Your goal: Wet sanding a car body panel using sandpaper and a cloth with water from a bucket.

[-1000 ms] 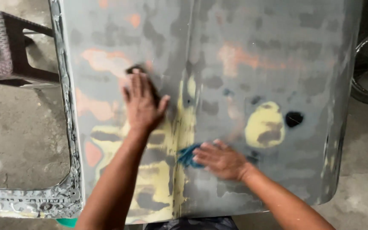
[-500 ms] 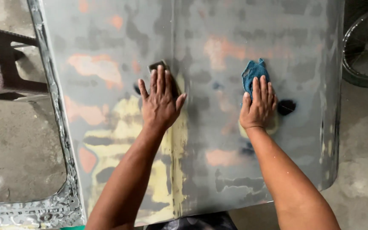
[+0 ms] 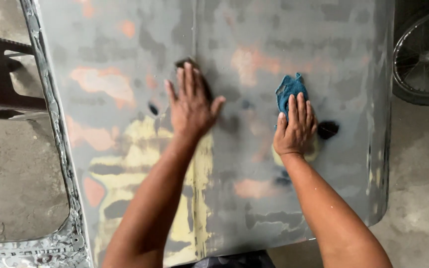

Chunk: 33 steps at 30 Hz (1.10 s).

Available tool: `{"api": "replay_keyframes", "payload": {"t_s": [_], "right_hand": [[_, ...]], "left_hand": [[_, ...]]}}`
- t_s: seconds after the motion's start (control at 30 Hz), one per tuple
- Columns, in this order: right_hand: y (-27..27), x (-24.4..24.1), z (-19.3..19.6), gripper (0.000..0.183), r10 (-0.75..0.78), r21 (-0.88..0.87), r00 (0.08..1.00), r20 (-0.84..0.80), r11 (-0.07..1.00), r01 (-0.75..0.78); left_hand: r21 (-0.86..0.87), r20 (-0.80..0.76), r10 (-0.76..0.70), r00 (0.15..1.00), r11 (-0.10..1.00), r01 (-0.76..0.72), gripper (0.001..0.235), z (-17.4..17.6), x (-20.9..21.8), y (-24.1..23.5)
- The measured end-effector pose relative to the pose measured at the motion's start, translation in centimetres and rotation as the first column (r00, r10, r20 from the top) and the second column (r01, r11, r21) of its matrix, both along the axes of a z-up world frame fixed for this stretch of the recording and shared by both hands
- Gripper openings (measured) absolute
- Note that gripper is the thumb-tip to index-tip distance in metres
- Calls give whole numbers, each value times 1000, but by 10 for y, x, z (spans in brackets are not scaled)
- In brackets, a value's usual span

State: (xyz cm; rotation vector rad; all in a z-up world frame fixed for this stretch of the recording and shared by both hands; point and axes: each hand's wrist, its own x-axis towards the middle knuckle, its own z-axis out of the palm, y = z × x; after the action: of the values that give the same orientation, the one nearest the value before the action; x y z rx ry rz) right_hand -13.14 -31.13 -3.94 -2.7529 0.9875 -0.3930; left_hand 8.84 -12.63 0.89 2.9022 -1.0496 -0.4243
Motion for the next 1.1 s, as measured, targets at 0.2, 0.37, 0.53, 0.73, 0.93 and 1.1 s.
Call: {"api": "replay_keyframes", "payload": {"t_s": [0.2,0.37,0.53,0.73,0.93,1.1], "right_hand": [[-2,-2,-5,53,13,9,999,31,1000,-13],[-2,-3,-3,54,7,12,1000,13,1000,-7],[-1,-4,-3,54,-7,56,1000,10,998,6],[-10,-8,-10,52,8,101,999,38,995,-12],[-6,-9,-9,55,37,70,999,39,997,-39],[-11,-8,-16,58,64,16,998,25,998,-65]], "left_hand": [[-196,-152,-692,706,721,664,99,-35,-115,8],[-157,54,-346,937,924,350,90,-34,-18,-13],[-53,12,-183,983,982,184,98,-7,-76,-48],[-332,-18,-641,767,728,600,93,-32,-87,-24],[-171,24,41,999,985,-36,86,9,-97,4],[-286,-239,-346,907,918,274,84,-7,-235,74]]}}
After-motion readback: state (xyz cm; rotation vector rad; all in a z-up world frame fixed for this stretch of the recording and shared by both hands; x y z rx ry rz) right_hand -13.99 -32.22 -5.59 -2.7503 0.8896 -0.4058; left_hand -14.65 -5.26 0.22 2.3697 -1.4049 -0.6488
